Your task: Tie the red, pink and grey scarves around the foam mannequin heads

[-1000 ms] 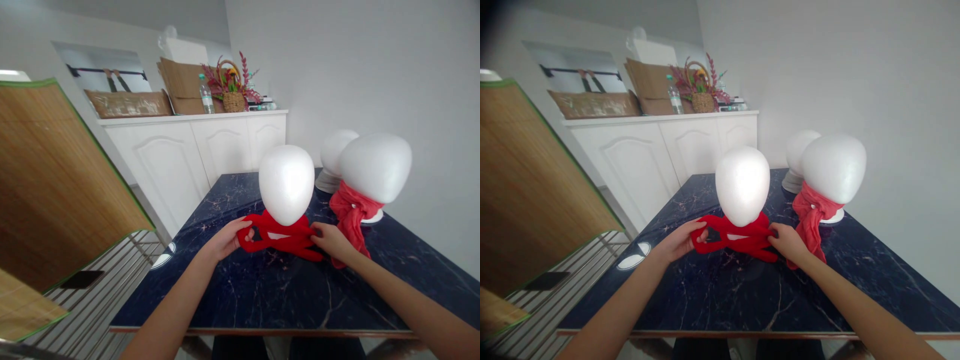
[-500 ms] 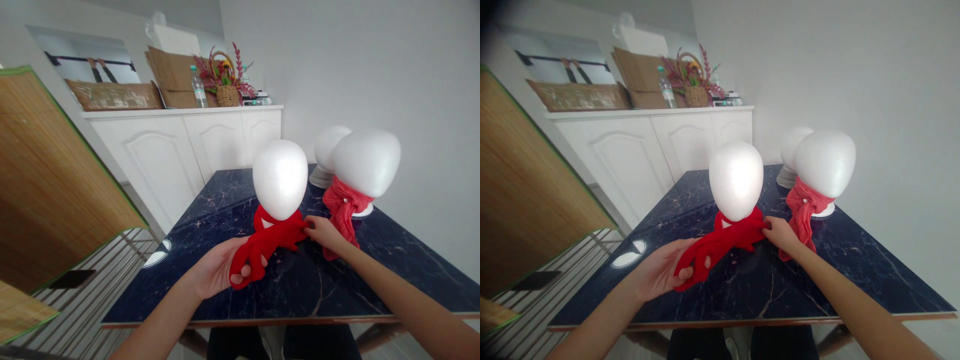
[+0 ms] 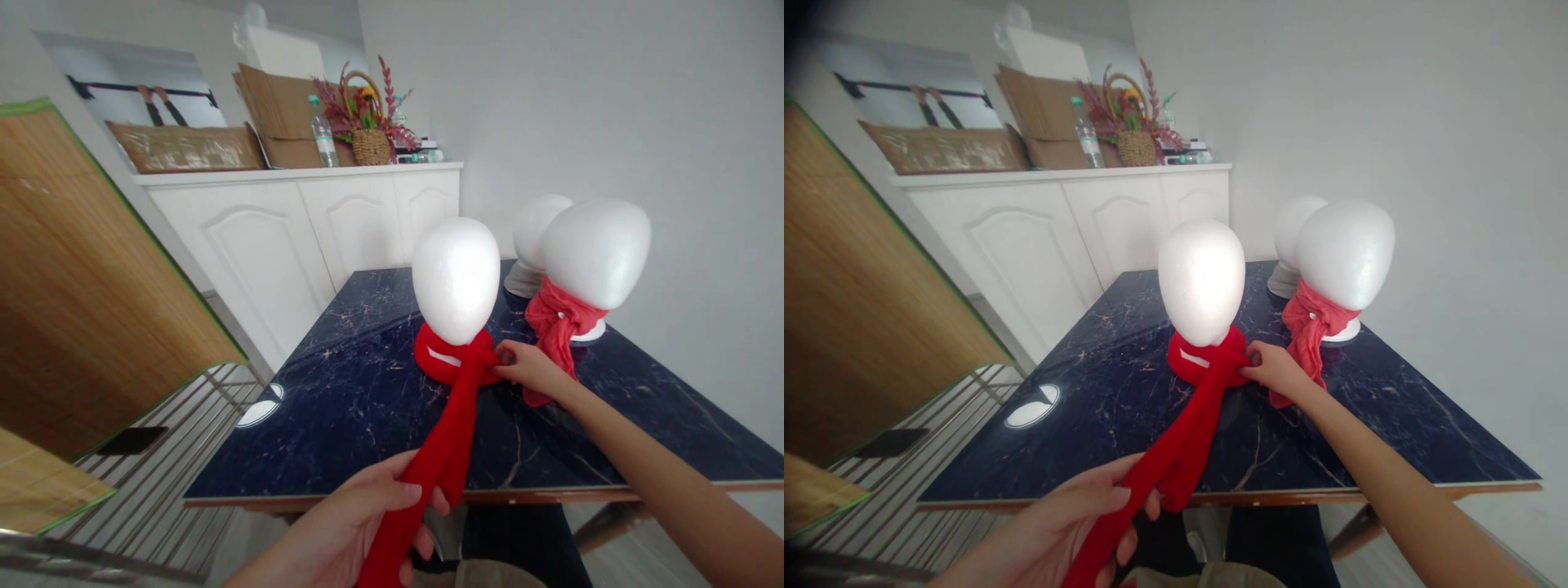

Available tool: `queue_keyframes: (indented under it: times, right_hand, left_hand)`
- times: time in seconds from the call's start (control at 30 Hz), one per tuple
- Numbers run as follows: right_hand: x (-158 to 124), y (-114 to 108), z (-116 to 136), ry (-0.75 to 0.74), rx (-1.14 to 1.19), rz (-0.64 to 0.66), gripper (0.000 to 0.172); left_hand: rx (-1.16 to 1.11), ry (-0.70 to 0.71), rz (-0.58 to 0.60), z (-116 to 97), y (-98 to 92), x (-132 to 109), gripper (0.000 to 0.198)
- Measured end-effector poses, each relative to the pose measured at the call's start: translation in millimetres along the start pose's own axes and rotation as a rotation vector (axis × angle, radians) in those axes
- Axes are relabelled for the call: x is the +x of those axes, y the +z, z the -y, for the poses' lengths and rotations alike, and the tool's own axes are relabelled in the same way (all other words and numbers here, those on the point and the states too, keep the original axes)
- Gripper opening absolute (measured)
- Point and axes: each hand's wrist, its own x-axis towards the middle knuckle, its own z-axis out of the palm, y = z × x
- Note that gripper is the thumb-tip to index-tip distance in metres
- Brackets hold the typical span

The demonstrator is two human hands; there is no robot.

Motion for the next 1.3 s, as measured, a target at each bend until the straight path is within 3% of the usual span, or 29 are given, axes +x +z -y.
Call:
queue_keyframes:
  times: [0.13, 0.2, 0.3, 0.37, 0.5, 0.6, 0.67, 0.83, 0.97, 1.13, 1.3]
  right_hand:
    - [-34.5, -7.6, 9.0, 0.106, 0.160, 0.252, 0.034]
    - [-50.5, -5.7, 13.7, 0.080, 0.204, 0.362, 0.040]
    - [-64.0, 3.5, 19.0, 0.033, 0.224, 0.386, 0.037]
    - [-64.7, 11.8, 22.0, 0.000, 0.239, 0.338, 0.033]
    - [-54.0, 27.8, 28.4, 0.006, 0.323, 0.254, 0.028]
    - [-46.3, 33.4, 33.9, 0.132, 0.475, 0.270, 0.028]
    - [-44.7, 33.1, 37.4, 0.237, 0.657, 0.324, 0.026]
    - [-42.9, 33.0, 47.2, 0.370, 1.134, 0.484, 0.035]
    - [-29.0, 41.7, 55.7, 0.390, 1.390, 0.546, 0.030]
    - [-3.5, 38.7, 52.4, 0.426, 1.437, 0.452, 0.022]
    - [13.2, 14.3, 35.3, 0.410, 1.179, 0.459, 0.027]
  left_hand:
    - [0.131, 0.009, -0.026, 21.8, -3.2, 13.2, 0.047]
    - [0.442, 0.084, -0.066, 24.8, -4.9, 16.7, 0.059]
    - [1.128, 0.301, -0.354, 20.5, -0.2, 22.2, 0.053]
    - [1.451, 0.426, -0.579, 15.8, 9.2, 32.6, 0.047]
    - [1.687, 0.523, -0.834, 12.4, 29.3, 75.6, 0.043]
    - [1.671, 0.547, -0.850, 12.6, 29.9, 107.1, 0.018]
    - [1.530, 0.588, -0.810, 11.1, 23.7, 117.1, 0.009]
    - [0.975, 0.760, -0.611, 8.5, 13.2, 112.9, 0.009]
    - [0.836, 0.771, -0.546, 17.6, 23.6, 106.6, 0.007]
    - [0.831, 0.708, -0.498, 31.6, 40.6, 92.5, 0.007]
    - [0.895, 0.649, -0.421, 35.9, 45.2, 78.6, 0.010]
